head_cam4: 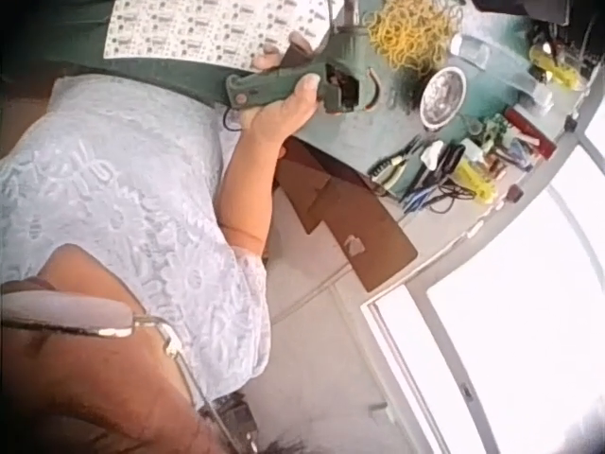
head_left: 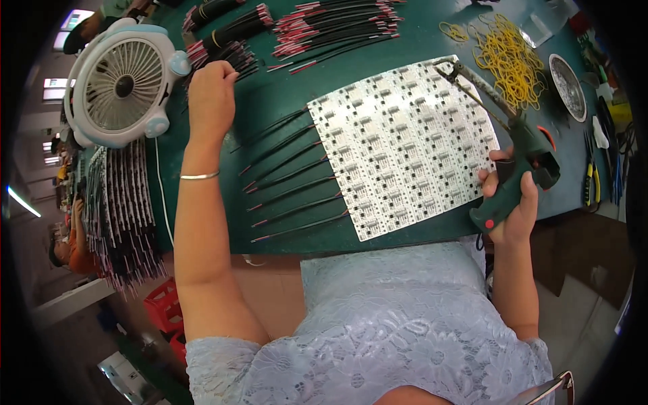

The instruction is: The person aligns wires along the edge of a circuit board panel by hand and solders the wire ends to the board using a soldering iron.

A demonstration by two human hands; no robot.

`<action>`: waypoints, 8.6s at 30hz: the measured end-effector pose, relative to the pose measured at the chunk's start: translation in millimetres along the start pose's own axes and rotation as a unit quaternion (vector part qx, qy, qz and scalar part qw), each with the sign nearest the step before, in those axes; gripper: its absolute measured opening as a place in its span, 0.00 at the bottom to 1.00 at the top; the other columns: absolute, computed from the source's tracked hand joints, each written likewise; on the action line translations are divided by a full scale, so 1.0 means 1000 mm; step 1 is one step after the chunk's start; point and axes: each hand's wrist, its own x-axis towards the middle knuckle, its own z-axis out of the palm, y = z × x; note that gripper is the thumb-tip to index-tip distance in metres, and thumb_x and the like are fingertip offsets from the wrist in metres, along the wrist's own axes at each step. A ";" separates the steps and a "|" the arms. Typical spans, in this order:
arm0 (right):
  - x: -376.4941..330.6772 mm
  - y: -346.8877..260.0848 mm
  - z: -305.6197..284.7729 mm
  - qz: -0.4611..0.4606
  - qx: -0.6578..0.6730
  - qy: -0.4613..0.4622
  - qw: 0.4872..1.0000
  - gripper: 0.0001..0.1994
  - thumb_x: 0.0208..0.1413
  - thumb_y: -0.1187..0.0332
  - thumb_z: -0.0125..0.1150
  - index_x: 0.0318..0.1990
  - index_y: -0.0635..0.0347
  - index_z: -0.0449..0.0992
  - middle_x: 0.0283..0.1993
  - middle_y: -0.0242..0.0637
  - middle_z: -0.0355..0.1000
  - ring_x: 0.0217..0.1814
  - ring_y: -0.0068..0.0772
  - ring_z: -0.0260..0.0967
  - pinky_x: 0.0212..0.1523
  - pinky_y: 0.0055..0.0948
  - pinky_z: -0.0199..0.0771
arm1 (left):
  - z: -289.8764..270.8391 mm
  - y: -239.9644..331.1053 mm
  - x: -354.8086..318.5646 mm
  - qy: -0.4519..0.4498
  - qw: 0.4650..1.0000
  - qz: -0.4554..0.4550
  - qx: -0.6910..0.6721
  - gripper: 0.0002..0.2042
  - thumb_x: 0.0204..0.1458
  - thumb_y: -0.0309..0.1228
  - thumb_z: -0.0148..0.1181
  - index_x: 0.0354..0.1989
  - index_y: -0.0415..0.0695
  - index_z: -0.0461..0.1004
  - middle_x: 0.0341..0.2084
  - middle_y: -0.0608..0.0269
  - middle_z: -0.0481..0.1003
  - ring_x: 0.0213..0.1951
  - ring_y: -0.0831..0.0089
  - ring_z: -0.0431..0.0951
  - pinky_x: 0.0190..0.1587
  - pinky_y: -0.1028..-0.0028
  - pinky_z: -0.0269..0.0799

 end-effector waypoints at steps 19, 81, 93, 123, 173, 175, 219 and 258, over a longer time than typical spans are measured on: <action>-0.095 -0.029 -0.025 0.098 -0.285 -0.209 0.930 0.20 0.58 0.63 0.57 0.52 0.68 0.68 0.45 0.42 0.70 0.28 0.24 0.73 0.31 0.25 0.74 | -0.067 0.196 -0.141 -0.135 0.943 -0.094 -0.290 0.07 0.39 0.21 0.63 0.29 0.45 0.77 0.25 0.65 0.72 0.23 0.68 0.74 0.23 0.72 0.70; -0.091 -0.029 -0.002 0.002 -0.491 -0.276 0.826 0.13 0.38 0.73 0.63 0.36 0.58 0.79 0.40 0.36 0.76 0.41 0.45 0.71 0.45 0.41 0.68 | -0.074 0.192 -0.129 -0.182 0.941 -0.048 -0.283 0.09 0.37 0.18 0.61 0.30 0.43 0.77 0.24 0.64 0.68 0.27 0.65 0.68 0.30 0.69 0.67; -0.053 -0.037 0.007 -0.010 -0.091 -0.018 0.996 0.29 0.55 0.55 0.56 0.56 0.69 0.60 0.45 0.54 0.70 0.22 0.35 0.72 0.19 0.28 0.73 | -0.074 0.189 -0.123 -0.205 0.947 -0.026 -0.245 0.09 0.37 0.22 0.66 0.29 0.46 0.78 0.25 0.64 0.70 0.29 0.64 0.70 0.32 0.68 0.66; 0.008 -0.018 -0.030 -0.005 0.079 0.071 0.994 0.23 0.55 0.54 0.56 0.54 0.58 0.65 0.46 0.47 0.70 0.25 0.33 0.72 0.23 0.30 0.75 | 0.075 0.103 0.135 -0.137 0.984 0.080 -0.076 0.10 0.49 0.25 0.59 0.40 0.39 0.70 0.33 0.50 0.71 0.40 0.52 0.71 0.42 0.59 0.68; 0.037 -0.066 0.009 -0.033 0.121 0.022 0.992 0.23 0.65 0.57 0.42 0.59 0.65 0.57 0.53 0.44 0.67 0.20 0.20 0.59 0.24 0.22 0.62 | -0.031 0.057 0.048 0.048 0.746 -0.276 -0.605 0.12 0.59 0.27 0.51 0.50 0.43 0.68 0.24 0.68 0.71 0.18 0.85 0.64 0.21 0.84 0.60; 0.047 -0.083 0.019 -0.093 -0.021 -0.073 0.993 0.24 0.63 0.58 0.45 0.59 0.69 0.56 0.52 0.47 0.67 0.18 0.21 0.60 0.22 0.21 0.62 | -0.032 0.063 0.052 0.044 0.842 -0.219 -0.492 0.10 0.58 0.25 0.53 0.48 0.42 0.68 0.24 0.69 0.71 0.22 0.85 0.67 0.24 0.82 0.63; 0.037 -0.017 0.059 0.090 -0.534 -0.221 0.811 0.18 0.43 0.69 0.65 0.45 0.59 0.76 0.45 0.40 0.75 0.50 0.42 0.71 0.54 0.40 0.67 | -0.001 0.102 -0.011 -0.158 0.972 0.058 -0.164 0.11 0.40 0.26 0.60 0.35 0.48 0.78 0.22 0.69 0.65 0.20 0.74 0.70 0.20 0.74 0.65; 0.044 -0.030 0.066 0.051 -0.521 -0.250 0.814 0.13 0.44 0.71 0.64 0.41 0.59 0.78 0.40 0.39 0.76 0.42 0.42 0.74 0.46 0.38 0.72 | -0.004 0.104 -0.009 -0.171 0.966 0.036 -0.193 0.13 0.38 0.22 0.60 0.35 0.48 0.79 0.24 0.67 0.67 0.18 0.72 0.68 0.19 0.74 0.65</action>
